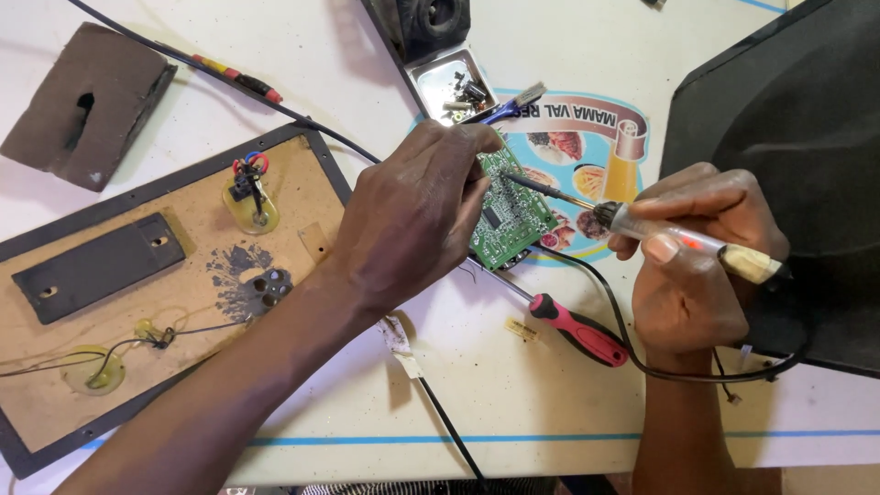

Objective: The person holds a green circuit board and uses a soldering iron to apply solder to multiple points on the board. They rotate the board to access different areas and continue soldering throughout the clip.

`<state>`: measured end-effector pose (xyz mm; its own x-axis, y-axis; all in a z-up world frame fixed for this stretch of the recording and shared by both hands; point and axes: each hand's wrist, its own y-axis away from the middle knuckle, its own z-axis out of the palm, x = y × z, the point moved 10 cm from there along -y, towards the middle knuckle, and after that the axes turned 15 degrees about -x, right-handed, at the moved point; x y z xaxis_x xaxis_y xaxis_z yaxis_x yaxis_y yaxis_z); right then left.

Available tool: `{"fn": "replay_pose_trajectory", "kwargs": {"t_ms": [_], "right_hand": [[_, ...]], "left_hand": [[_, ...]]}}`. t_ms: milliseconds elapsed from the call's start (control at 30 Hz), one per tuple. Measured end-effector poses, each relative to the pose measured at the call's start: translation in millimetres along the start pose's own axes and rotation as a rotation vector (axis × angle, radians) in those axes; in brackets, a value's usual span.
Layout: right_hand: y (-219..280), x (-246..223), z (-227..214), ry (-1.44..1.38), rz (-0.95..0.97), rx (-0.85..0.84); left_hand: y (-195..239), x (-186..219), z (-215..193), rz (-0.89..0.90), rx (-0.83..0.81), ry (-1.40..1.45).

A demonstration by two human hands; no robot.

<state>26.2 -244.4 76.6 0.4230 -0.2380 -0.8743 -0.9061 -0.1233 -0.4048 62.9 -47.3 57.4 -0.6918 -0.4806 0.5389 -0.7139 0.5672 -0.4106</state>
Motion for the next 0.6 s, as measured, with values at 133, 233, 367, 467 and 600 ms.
{"fn": "replay_pose_trajectory", "kwargs": {"t_ms": [133,233,367,467,600], "right_hand": [[3,-6,1,0.047,-0.012,-0.014],[3,-14,4,0.098,-0.016,-0.005],[3,-10,2,0.030,-0.005,-0.024],[3,-7,1,0.009,-0.004,-0.045],[1,-11,3,0.044,0.012,-0.020]], "left_hand": [[0,0,3,-0.013,-0.002,0.008],[0,0,4,-0.017,0.002,-0.010],[-2,2,4,-0.027,0.006,-0.044],[-5,0,4,-0.087,0.002,-0.066],[-6,2,4,-0.087,0.002,-0.088]]}}
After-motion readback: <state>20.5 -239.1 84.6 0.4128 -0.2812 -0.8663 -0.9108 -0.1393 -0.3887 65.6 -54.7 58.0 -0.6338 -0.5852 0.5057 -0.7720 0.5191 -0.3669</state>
